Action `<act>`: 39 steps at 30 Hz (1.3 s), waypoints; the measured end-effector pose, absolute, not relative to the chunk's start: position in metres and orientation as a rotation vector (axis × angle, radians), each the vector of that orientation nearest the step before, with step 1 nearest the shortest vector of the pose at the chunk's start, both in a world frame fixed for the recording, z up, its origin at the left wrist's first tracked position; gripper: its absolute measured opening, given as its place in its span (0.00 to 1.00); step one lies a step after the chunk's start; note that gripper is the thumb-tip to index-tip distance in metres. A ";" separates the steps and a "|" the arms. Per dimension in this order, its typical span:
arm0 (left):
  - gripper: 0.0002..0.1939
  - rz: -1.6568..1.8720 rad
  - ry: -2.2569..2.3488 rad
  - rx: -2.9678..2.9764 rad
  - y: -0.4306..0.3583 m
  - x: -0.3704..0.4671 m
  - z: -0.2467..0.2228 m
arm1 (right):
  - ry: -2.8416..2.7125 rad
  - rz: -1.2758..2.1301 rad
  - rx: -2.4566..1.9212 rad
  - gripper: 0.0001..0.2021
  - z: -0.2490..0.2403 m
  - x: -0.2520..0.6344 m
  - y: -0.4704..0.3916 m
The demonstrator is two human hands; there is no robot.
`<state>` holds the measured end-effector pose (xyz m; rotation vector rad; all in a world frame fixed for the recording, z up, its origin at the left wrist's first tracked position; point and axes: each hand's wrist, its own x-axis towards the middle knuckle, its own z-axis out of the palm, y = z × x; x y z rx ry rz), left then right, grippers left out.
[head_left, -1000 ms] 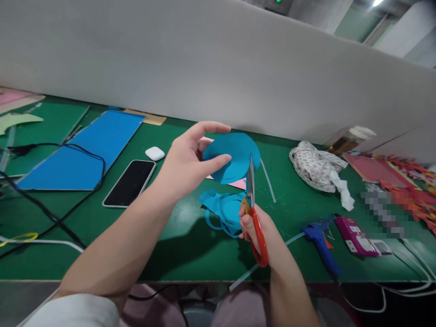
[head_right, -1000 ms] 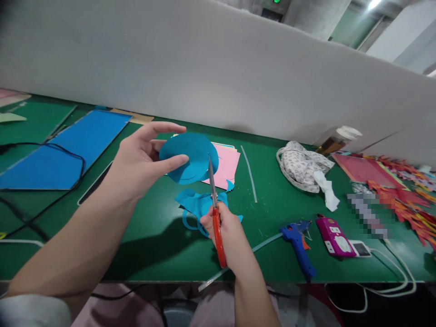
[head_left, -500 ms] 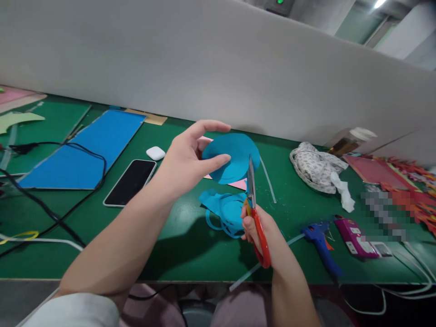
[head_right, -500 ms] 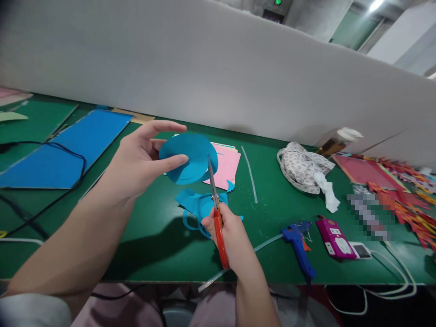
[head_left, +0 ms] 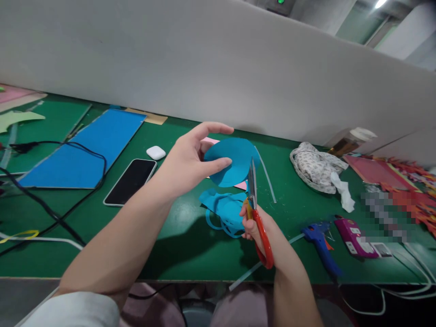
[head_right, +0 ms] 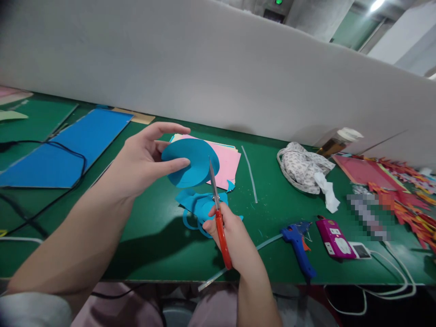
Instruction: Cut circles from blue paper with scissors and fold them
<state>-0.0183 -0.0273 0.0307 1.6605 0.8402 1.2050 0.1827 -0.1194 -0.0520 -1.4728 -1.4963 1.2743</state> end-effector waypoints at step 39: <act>0.23 1.104 0.866 1.742 -0.031 -0.018 0.033 | -1.471 1.292 -1.468 0.28 -0.054 0.186 -0.121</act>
